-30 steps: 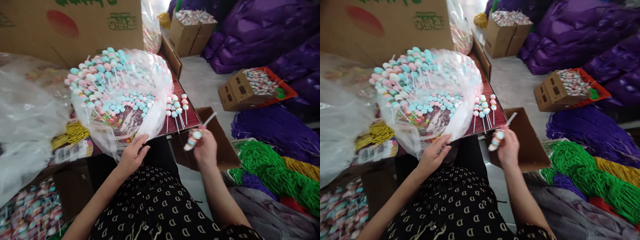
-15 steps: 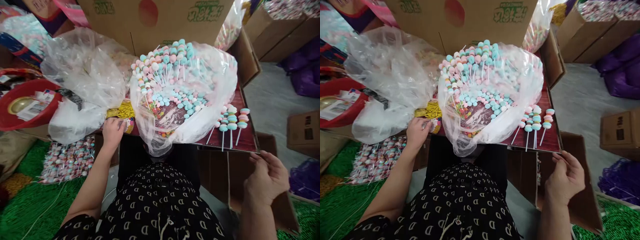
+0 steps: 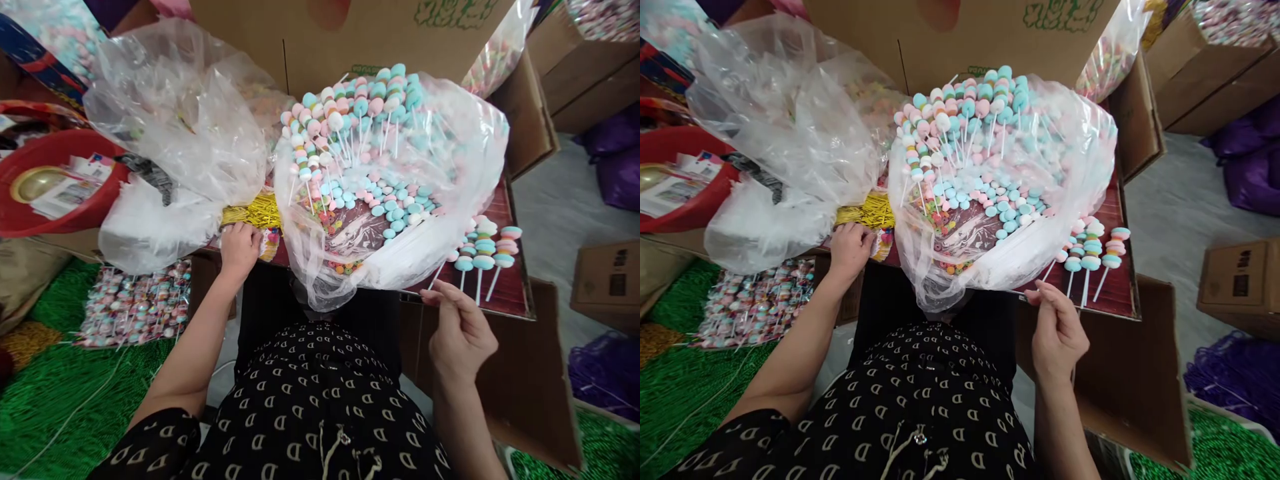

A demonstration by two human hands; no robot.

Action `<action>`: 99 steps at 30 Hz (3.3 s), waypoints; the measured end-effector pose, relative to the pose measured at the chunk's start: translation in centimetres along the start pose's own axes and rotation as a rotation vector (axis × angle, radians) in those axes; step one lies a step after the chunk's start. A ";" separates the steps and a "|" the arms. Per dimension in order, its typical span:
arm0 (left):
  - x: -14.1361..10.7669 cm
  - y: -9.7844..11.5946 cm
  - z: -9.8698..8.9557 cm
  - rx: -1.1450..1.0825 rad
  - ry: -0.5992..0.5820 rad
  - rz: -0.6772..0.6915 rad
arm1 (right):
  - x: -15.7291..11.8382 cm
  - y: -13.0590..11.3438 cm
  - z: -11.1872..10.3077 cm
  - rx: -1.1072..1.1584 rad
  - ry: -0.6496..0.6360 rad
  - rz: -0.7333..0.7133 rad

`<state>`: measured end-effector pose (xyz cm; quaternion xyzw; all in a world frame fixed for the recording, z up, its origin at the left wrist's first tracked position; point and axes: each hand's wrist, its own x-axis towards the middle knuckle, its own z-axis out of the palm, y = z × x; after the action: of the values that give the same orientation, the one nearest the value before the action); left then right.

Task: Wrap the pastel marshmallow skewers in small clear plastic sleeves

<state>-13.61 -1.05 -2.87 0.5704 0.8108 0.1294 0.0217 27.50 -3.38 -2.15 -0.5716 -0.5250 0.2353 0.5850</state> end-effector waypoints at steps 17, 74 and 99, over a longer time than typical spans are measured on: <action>-4.2 13.5 -0.6 -0.411 0.378 0.491 | 1.1 -5.7 11.7 0.372 -0.682 0.402; -6.3 14.9 -0.5 -1.424 -0.409 -0.116 | 0.2 -2.7 7.9 0.436 -0.464 0.411; -5.6 16.3 1.3 -1.104 -0.450 0.094 | 2.0 -2.8 4.5 0.323 -0.361 0.407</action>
<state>3.55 -0.91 -0.98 0.5232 0.5731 0.4086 0.4805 23.32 -0.38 0.24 -0.5136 -0.4509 0.5256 0.5066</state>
